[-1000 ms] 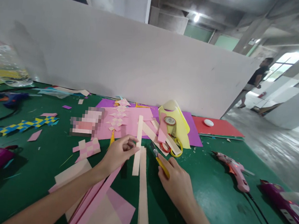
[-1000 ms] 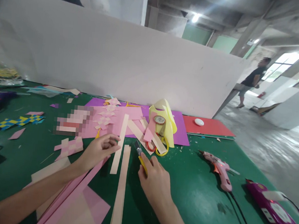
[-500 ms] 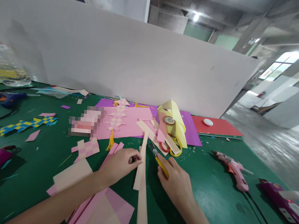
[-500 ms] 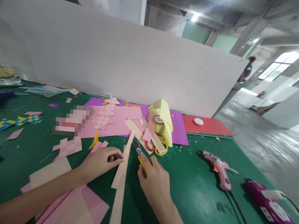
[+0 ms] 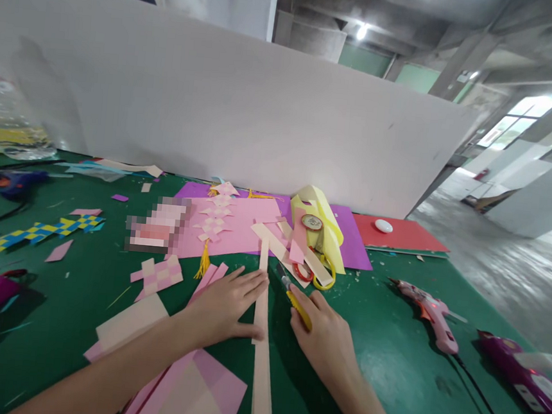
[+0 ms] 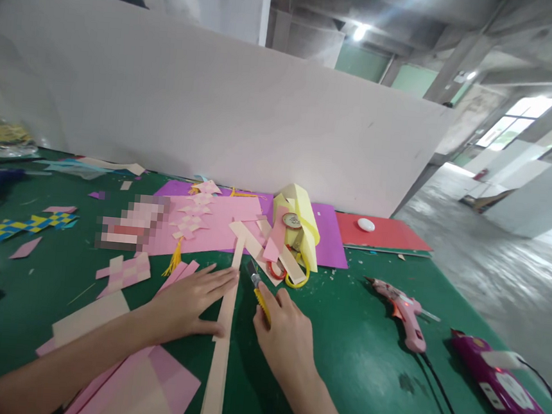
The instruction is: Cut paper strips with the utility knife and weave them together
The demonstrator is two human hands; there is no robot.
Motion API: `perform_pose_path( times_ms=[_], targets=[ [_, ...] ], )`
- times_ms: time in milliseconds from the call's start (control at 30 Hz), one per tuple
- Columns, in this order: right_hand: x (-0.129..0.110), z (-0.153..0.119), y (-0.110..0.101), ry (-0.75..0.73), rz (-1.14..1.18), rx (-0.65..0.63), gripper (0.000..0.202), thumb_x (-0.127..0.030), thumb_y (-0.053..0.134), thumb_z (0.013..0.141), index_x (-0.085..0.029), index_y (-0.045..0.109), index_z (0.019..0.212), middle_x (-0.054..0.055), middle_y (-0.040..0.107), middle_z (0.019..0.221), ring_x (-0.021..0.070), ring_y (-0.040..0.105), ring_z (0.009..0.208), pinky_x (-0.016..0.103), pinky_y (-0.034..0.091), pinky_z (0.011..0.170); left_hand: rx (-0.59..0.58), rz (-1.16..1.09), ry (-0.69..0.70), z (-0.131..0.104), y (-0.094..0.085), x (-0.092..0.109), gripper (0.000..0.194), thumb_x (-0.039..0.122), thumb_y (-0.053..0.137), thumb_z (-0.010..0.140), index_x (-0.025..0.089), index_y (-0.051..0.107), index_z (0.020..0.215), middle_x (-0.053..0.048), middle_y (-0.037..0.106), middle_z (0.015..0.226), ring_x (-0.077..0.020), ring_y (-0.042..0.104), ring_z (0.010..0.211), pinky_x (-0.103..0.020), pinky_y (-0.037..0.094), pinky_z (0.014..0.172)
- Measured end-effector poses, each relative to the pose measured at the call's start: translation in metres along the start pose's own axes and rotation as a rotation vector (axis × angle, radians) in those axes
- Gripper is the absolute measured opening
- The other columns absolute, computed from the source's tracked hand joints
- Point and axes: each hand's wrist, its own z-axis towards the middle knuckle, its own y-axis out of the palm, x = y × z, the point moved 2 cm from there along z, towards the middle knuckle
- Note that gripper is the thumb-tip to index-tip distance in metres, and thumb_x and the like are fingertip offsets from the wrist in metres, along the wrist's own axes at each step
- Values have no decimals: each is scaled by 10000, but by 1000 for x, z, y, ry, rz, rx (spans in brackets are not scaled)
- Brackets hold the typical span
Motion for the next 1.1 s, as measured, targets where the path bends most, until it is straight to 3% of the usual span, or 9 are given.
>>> perform_pose_path(
  times_ms=[467,667,900,1100],
  targets=[
    [0,-2,-2,-35,59,-26,394,-224,470,863,-250,525,1252,24,563,838,150,587,681,235,447,569,69,80,-127,-2,6,5,683,616,322,872,159,368,1378,-114,424,1397,-265,359,1304,-432,232,1084],
    [-1,-21,-10,-122,125,-60,413,-200,439,880,-264,490,1285,38,535,838,164,578,749,251,464,602,42,60,-136,0,4,5,610,557,316,906,163,384,1366,-100,440,1388,-241,362,1304,-424,257,1077],
    [12,-51,-22,-246,135,-104,434,-145,418,865,-270,497,1273,43,532,842,141,574,685,246,477,577,72,84,-114,0,5,6,446,343,252,974,156,398,1351,-98,438,1391,-222,353,1309,-427,260,1071],
    [13,-64,-28,-417,131,-169,463,-102,438,812,-247,524,1243,49,557,795,150,572,660,241,477,534,22,89,-130,1,5,6,454,339,283,964,139,383,1359,-99,421,1403,-233,353,1309,-430,272,1061]
  ],
)
